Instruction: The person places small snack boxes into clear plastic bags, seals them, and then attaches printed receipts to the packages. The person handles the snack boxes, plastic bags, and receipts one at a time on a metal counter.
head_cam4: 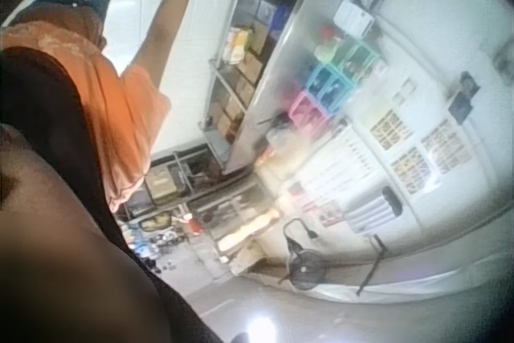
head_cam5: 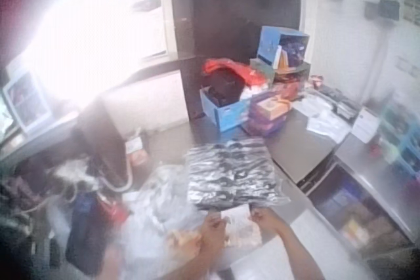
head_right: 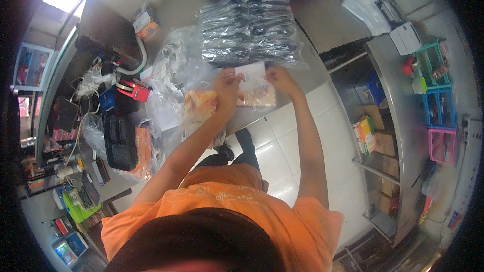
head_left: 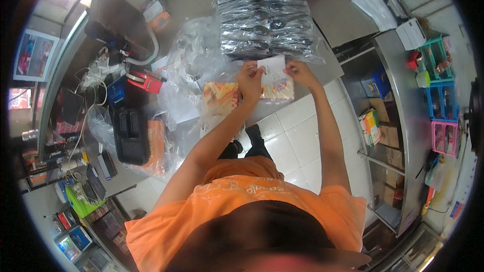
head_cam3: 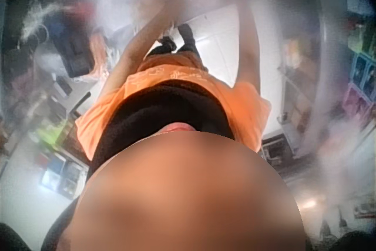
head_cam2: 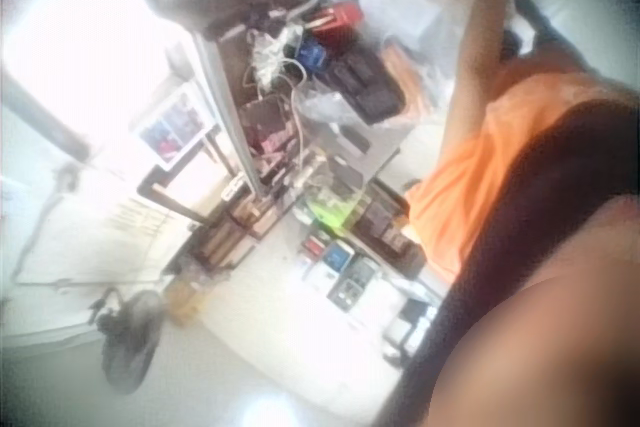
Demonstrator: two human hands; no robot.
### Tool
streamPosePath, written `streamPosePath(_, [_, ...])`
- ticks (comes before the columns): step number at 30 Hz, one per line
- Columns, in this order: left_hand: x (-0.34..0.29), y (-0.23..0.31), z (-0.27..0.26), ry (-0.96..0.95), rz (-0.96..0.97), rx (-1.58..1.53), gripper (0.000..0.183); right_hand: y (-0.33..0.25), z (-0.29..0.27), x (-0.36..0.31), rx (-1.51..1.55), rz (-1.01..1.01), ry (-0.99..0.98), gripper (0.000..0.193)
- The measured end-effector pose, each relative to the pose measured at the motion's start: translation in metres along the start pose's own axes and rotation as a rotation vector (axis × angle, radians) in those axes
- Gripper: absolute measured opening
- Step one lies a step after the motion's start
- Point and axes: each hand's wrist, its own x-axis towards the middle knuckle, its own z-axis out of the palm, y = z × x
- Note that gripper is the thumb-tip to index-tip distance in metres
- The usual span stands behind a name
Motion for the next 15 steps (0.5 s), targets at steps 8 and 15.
streamPosePath(8, [-0.096,-0.015,-0.003,-0.175,0.057,0.013,0.035,0.005,-0.045,-0.075,0.406,0.19,-0.164,0.012])
streamPosePath(15, [-0.138,-0.032,-0.018,-0.143,-0.382,-0.127,0.049,0.015,-0.027,-0.083,0.434,0.28,-0.287,0.011])
